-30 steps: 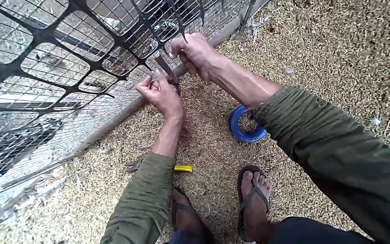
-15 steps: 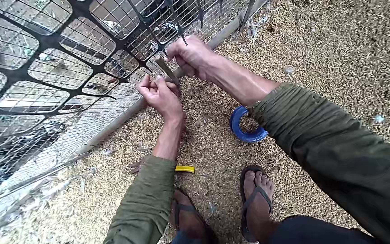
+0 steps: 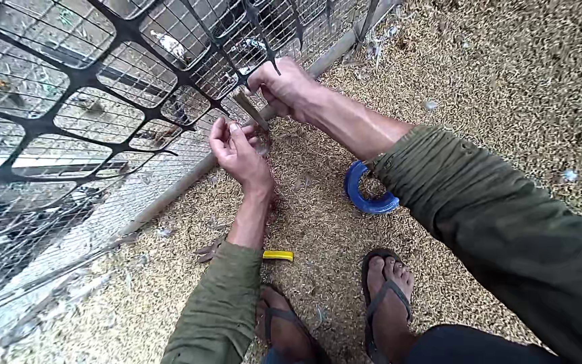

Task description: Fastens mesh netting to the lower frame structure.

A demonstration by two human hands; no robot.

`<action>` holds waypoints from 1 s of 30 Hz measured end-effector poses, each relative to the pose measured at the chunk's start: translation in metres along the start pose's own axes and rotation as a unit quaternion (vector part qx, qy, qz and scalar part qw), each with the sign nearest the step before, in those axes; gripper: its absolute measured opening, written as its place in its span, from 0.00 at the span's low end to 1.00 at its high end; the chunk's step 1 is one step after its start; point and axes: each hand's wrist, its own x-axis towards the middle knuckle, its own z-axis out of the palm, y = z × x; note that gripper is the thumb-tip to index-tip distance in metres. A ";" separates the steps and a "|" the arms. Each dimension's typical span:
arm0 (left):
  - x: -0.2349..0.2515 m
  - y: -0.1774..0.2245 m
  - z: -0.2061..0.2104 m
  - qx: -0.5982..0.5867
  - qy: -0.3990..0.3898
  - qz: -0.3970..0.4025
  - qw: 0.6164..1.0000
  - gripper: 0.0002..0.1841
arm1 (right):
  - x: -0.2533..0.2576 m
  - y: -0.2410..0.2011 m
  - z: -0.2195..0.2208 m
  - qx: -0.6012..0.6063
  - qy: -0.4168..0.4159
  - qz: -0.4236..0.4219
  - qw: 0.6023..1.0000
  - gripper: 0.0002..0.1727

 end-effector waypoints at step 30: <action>-0.010 -0.010 0.015 -0.099 -0.067 -0.034 0.992 0.21 | -0.006 0.003 -0.026 0.009 0.012 -0.008 1.000 0.14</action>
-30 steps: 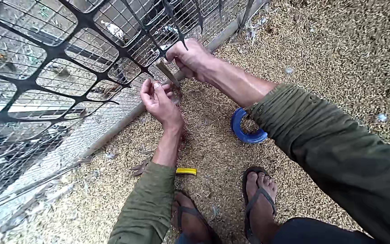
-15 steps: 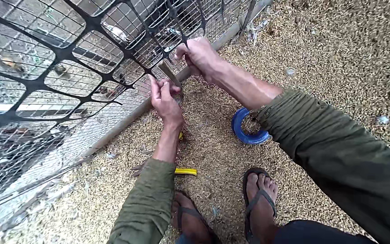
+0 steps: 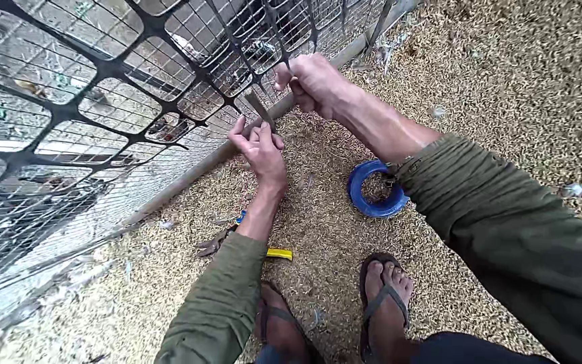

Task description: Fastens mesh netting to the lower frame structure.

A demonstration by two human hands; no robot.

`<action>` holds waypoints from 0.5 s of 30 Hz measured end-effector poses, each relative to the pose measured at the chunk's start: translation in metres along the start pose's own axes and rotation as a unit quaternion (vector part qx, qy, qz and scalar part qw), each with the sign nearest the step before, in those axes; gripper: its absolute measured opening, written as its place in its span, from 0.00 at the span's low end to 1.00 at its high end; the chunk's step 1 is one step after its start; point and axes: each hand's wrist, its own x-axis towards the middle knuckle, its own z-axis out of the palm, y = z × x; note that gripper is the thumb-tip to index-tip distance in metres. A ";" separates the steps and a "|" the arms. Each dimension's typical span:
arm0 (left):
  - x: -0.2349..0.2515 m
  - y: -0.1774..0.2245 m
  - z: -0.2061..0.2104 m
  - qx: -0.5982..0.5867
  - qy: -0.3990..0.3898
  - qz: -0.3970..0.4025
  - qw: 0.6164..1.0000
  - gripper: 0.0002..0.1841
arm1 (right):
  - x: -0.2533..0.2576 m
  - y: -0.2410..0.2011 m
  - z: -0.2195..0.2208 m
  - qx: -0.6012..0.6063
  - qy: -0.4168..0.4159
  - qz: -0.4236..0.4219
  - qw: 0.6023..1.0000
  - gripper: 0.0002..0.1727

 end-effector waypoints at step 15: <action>0.006 0.006 0.011 -0.027 0.046 -0.005 0.999 0.02 | -0.001 -0.008 0.004 0.030 0.017 0.052 0.998 0.15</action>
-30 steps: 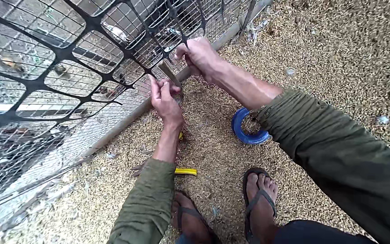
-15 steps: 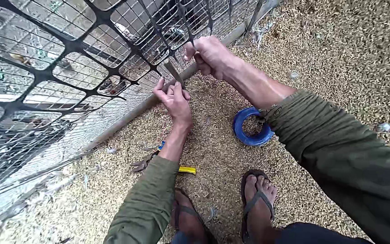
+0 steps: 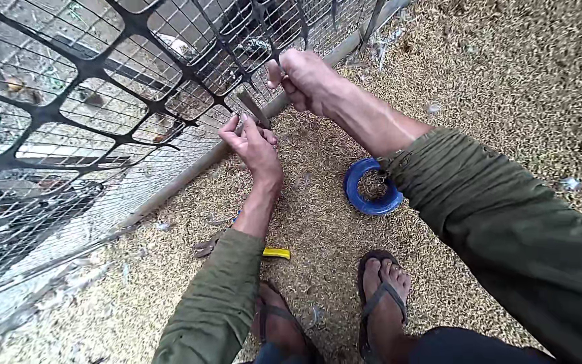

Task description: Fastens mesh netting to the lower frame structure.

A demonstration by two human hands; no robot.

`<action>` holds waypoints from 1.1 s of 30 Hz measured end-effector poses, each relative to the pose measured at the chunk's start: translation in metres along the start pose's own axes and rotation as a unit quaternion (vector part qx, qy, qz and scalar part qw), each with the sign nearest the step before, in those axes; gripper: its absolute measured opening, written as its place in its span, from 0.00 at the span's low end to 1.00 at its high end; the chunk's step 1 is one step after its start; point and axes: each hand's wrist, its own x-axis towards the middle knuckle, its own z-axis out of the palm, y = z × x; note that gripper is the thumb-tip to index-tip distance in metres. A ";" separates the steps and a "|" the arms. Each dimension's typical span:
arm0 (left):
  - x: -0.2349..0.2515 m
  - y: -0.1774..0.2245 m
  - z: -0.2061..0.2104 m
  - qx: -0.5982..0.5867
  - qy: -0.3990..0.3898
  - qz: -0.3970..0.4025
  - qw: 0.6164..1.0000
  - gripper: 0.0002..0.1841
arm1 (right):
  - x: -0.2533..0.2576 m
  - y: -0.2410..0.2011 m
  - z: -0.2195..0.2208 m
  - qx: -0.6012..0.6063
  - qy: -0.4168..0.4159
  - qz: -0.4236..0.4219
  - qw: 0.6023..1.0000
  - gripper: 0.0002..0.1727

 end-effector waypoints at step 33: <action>0.011 0.001 0.009 -0.011 0.029 0.024 0.999 0.08 | 0.005 -0.006 0.004 -0.002 -0.024 0.023 0.999 0.12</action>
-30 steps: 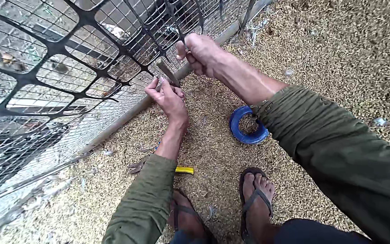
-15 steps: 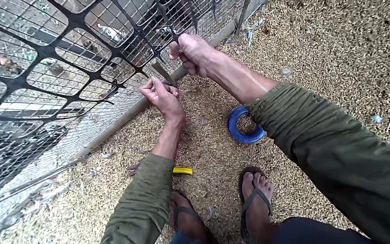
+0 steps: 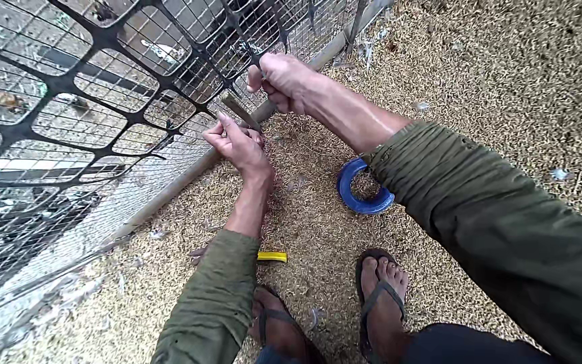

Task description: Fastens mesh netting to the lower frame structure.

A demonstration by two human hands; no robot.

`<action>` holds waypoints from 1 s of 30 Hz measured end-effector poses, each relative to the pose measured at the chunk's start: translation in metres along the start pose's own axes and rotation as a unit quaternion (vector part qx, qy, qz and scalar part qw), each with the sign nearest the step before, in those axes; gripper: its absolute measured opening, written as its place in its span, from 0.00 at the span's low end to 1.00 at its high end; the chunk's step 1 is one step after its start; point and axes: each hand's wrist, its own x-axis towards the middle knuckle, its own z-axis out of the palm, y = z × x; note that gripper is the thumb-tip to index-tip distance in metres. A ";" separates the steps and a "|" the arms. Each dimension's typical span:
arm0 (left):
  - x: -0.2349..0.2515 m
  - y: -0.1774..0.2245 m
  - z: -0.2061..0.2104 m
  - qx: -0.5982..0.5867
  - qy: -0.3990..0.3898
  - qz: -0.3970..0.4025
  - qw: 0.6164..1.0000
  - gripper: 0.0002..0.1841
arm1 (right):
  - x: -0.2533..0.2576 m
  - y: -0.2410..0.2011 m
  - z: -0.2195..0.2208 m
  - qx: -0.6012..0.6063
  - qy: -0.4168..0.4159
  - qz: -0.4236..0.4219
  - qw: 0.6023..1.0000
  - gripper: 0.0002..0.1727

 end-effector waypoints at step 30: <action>-0.002 0.006 -0.005 0.035 -0.009 -0.008 0.999 0.07 | 0.015 0.006 0.000 0.025 -0.069 -0.005 0.997 0.09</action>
